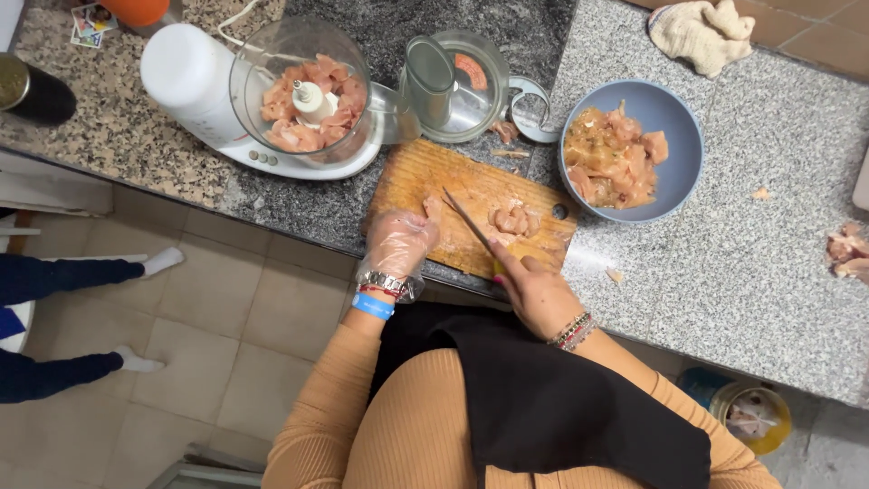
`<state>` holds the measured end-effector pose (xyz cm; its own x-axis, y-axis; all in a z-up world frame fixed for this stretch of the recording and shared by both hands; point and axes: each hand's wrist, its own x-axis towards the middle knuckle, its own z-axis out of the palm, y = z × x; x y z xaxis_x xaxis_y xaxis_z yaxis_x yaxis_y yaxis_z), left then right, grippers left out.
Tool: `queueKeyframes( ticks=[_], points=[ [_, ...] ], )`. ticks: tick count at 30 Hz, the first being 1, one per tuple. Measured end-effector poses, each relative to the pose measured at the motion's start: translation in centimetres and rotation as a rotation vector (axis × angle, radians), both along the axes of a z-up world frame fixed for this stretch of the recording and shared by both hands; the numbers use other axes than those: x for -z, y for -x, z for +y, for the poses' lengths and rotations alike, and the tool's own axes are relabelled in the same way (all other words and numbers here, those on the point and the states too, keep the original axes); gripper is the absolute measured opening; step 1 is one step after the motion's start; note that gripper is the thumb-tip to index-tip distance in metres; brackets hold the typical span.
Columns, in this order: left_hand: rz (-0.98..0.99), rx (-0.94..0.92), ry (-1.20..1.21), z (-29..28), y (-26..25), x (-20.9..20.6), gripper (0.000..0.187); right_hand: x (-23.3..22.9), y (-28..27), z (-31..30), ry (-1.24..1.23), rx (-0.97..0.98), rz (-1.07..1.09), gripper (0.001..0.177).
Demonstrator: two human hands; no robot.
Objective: Slicing raw chicken into smaller pieces on a wooden cutting board and transferring them to a bowl and food processor.
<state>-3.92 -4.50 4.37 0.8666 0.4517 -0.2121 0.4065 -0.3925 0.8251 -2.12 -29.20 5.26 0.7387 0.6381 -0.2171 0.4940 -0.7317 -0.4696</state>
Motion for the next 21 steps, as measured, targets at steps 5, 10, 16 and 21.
queueKeyframes(
  ticks=[5, 10, 16, 21],
  points=[
    [-0.044, 0.053, 0.062, 0.2, 0.6, 3.2, 0.027, 0.2, 2.3, 1.0, -0.019, -0.007, 0.045, 0.055],
    [-0.025, 0.084, -0.006, 0.3, 0.3, 4.0, 0.025, 1.0, 2.9, 2.0, 0.136, -0.038, -0.037, 0.061],
    [-0.072, 0.070, -0.112, 0.2, -0.3, 4.3, 0.020, 1.9, 3.1, 2.6, 0.288, -0.101, -0.164, 0.082],
    [-0.021, 0.085, -0.183, 0.3, -1.0, 4.5, 0.025, 1.3, 2.8, 3.6, 0.335, -0.137, -0.168, 0.080]
  ],
)
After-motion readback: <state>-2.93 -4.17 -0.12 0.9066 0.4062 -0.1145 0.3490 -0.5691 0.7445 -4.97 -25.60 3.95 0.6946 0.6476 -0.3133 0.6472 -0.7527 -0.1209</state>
